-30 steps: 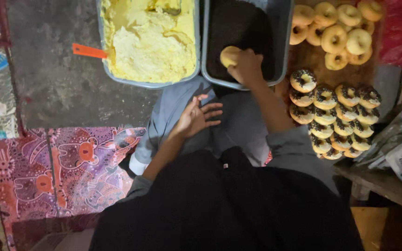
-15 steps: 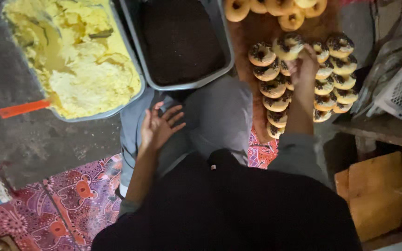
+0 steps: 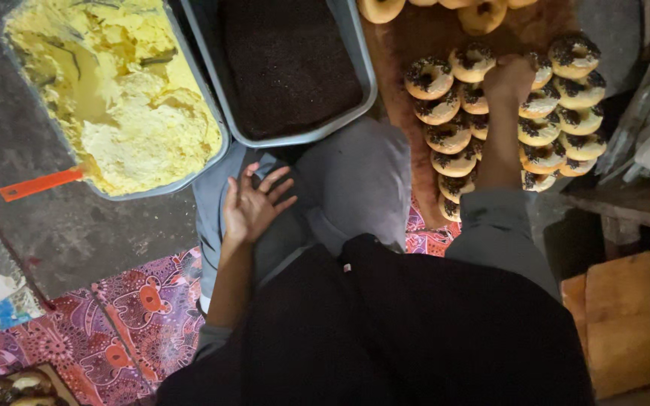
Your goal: The person repeatedly picks up plain donuts, fills the center with a yellow cream using a piping bag, and then places them into a tray of dark crumbs. The finished donuts are stacked on a wooden board.
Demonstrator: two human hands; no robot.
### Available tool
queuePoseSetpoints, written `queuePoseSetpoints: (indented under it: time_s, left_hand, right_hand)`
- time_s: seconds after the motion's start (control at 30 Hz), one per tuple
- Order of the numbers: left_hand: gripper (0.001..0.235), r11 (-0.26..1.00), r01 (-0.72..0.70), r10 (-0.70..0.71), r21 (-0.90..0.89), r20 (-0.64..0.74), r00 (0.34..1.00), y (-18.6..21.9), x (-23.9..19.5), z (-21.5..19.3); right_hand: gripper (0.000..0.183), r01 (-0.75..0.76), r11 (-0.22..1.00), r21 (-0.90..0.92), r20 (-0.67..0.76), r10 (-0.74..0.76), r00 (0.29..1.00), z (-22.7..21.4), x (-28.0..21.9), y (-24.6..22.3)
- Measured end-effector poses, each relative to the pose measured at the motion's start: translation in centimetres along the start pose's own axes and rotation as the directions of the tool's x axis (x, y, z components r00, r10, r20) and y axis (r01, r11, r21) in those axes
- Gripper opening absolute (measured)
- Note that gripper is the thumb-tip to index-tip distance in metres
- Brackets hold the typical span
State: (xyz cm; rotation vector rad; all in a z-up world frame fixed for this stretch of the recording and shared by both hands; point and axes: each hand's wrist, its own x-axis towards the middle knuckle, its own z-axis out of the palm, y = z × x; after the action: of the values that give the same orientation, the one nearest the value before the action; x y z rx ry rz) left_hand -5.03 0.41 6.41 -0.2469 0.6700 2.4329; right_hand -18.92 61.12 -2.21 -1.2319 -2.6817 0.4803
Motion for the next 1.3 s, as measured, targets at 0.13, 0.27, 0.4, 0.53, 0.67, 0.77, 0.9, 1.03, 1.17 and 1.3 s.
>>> queuePoseSetpoints:
  time_s: [0.13,0.27,0.4,0.53,0.67,0.77,0.9,1.03,1.17,1.3]
  left_hand:
    - [0.058,1.0,0.016,-0.016,0.009,0.003,1.0,0.1,0.0,-0.4]
    - [0.056,1.0,0.003,-0.002,-0.031,0.035,0.999,-0.1,-0.1,-0.7]
    - [0.057,1.0,-0.012,0.013,-0.024,0.039,0.999,-0.3,-0.1,-0.8]
    - [0.057,1.0,-0.011,0.012,-0.014,0.041,0.999,-0.2,-0.3,-0.7]
    - [0.058,1.0,-0.014,0.015,-0.027,0.038,0.999,-0.2,0.0,-0.6]
    - [0.058,1.0,-0.009,0.01,-0.023,0.036,0.999,-0.3,-0.3,-0.7]
    - [0.059,1.0,-0.001,0.002,-0.029,0.031,1.0,-0.2,-0.2,-0.6]
    - [0.061,0.999,0.015,-0.014,-0.049,0.019,1.0,0.0,-0.2,-0.7]
    - [0.064,0.997,0.025,-0.024,-0.078,0.022,0.999,0.1,0.3,-0.8]
    - [0.066,0.995,0.024,-0.025,-0.096,-0.001,1.0,0.6,0.8,-0.9]
  right_hand:
    - [0.019,0.487,0.844,0.223,-0.118,-0.473,0.873,0.0,-2.0,-0.5]
    - [0.072,0.545,0.802,0.245,0.204,-0.593,0.779,-1.0,-6.3,-4.6]
    - [0.112,0.496,0.867,-0.051,0.348,-0.45,0.822,-2.9,-11.1,-8.6]
    - [0.102,0.378,0.917,-0.129,0.273,-0.334,0.902,-3.4,-13.2,-10.6]
    - [0.104,0.314,0.949,0.009,0.217,-0.308,0.926,-2.9,-13.1,-10.9]
    - [0.107,0.332,0.942,-0.057,0.239,-0.31,0.92,-2.0,-13.2,-10.1]
    - [0.099,0.257,0.961,-0.098,0.179,-0.237,0.955,0.0,-9.8,-9.9]
    - [0.071,0.046,0.999,-0.001,0.034,-0.046,0.998,2.9,-1.2,-10.3]
    - [0.059,0.153,0.942,-0.3,0.286,-0.064,0.956,5.4,6.9,-11.7]
    - [0.068,0.055,0.994,-0.097,0.055,-0.05,0.997,7.0,9.9,-13.6]
